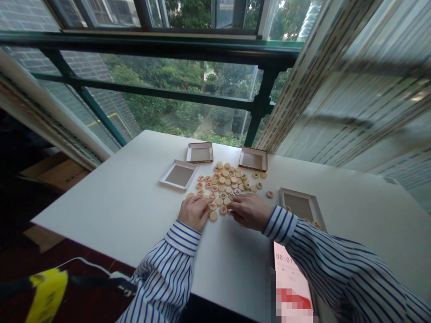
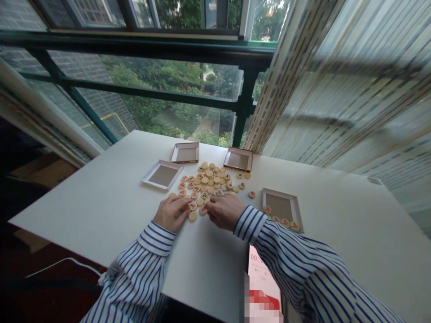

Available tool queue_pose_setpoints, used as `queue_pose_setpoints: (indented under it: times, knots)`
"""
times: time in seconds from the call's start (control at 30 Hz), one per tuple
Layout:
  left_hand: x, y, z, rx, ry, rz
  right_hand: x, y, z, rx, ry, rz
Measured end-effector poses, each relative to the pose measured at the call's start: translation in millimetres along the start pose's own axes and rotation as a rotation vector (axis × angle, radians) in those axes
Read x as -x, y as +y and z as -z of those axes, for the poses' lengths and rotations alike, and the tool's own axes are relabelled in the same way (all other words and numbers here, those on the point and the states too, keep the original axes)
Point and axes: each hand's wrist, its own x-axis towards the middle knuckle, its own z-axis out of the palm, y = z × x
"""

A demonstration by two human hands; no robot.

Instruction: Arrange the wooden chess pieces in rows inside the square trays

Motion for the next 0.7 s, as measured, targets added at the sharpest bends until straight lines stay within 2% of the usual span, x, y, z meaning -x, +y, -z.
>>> queue_pose_setpoints:
  times: [0.2,0.7]
  knots:
    - [-1.2,-0.8,0.2,-0.033,-0.039,-0.025,-0.2,2.4,-4.1,-0.005,-0.011,0.002]
    - [-3.2,0.3,-2.5,-0.052,-0.042,-0.015,-1.8,1.0,-3.3,-0.008,-0.028,0.009]
